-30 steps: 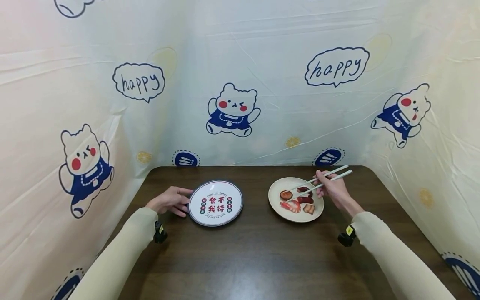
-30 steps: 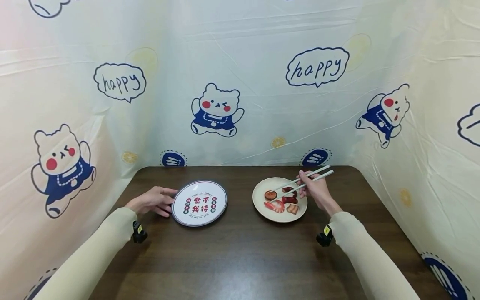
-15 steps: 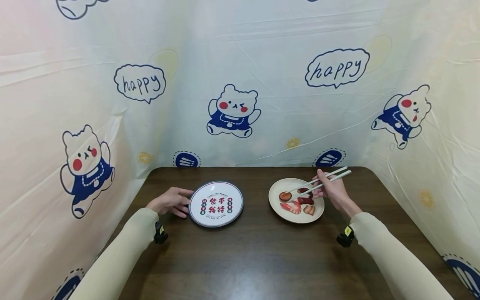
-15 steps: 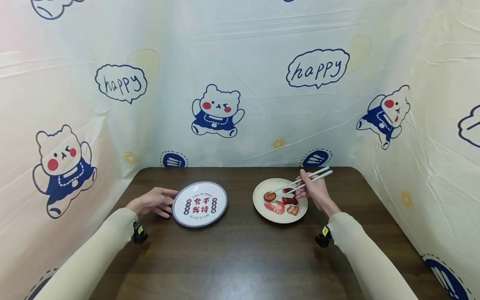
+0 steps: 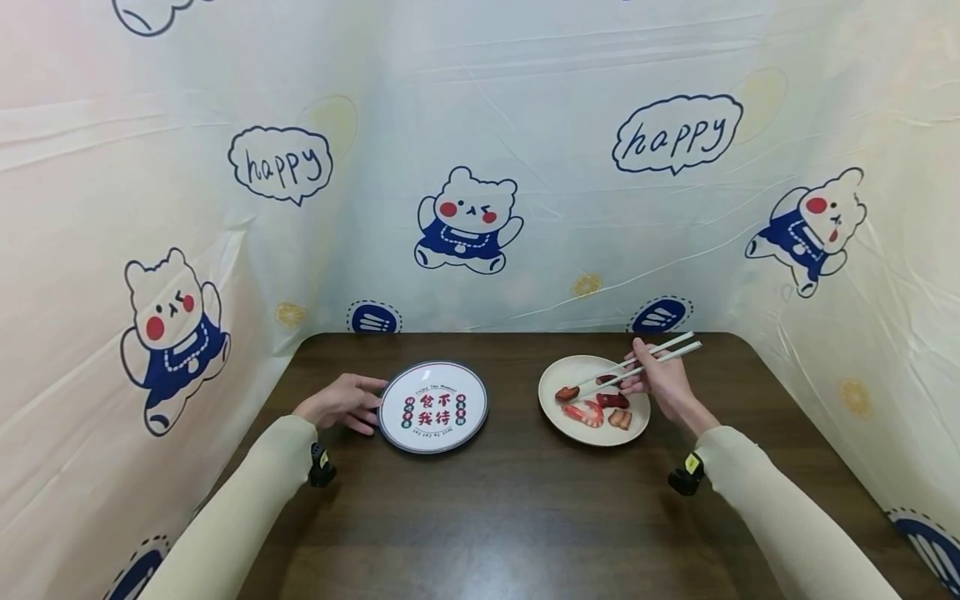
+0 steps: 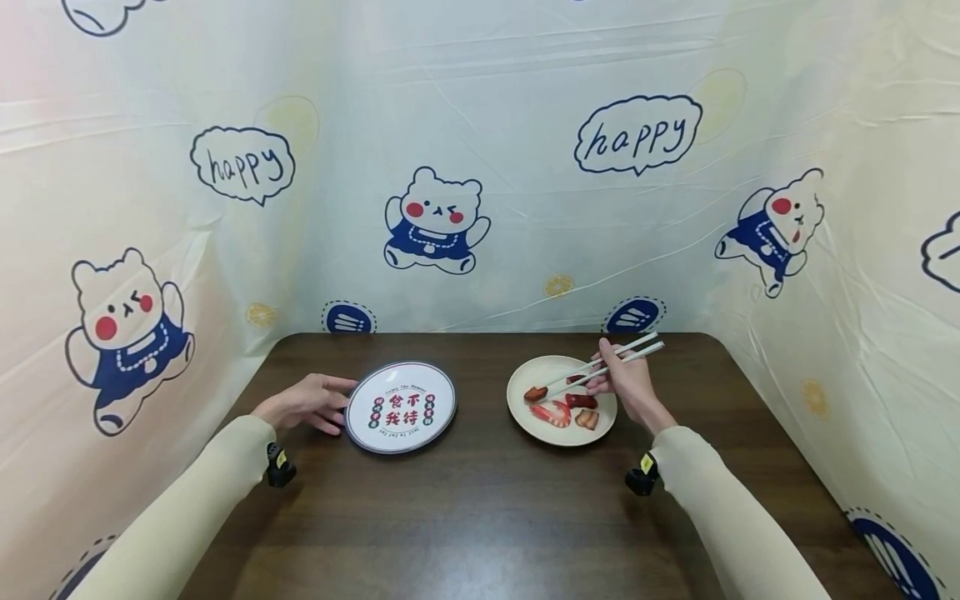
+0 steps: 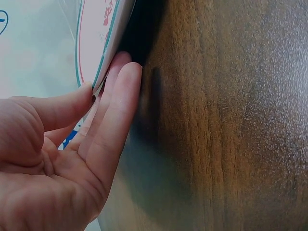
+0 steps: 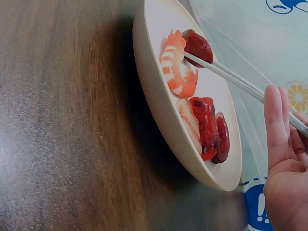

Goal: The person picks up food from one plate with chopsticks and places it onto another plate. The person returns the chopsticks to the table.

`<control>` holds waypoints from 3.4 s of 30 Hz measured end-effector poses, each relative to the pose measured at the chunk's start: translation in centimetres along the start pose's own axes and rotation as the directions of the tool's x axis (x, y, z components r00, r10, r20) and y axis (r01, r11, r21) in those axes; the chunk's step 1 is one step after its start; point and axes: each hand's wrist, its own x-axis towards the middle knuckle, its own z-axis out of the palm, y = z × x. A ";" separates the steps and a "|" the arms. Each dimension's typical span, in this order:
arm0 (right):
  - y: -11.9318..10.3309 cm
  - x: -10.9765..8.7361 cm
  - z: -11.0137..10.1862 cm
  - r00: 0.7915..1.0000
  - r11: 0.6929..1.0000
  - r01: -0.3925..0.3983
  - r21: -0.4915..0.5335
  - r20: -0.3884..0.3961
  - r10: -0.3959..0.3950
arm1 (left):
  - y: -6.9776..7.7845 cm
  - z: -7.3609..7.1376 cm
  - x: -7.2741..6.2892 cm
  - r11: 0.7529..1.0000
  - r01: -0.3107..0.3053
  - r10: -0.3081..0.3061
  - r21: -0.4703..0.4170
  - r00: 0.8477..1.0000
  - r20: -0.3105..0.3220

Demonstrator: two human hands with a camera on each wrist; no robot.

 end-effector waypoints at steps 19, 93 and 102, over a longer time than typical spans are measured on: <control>0.6 -0.3 -0.1 0.999 0.998 -0.015 0.056 -0.047 0.018 | 0.2 0.1 0.0 1.000 0.003 -0.003 0.000 1.000 -0.003; -6.0 3.4 -3.6 0.913 0.930 -0.282 0.235 0.364 0.184 | 0.5 0.3 -0.3 1.000 0.013 -0.012 0.021 1.000 -0.024; -6.3 3.6 -3.3 0.925 0.929 -0.292 0.229 0.316 0.212 | 0.6 0.3 -0.1 1.000 0.006 -0.005 0.027 1.000 -0.025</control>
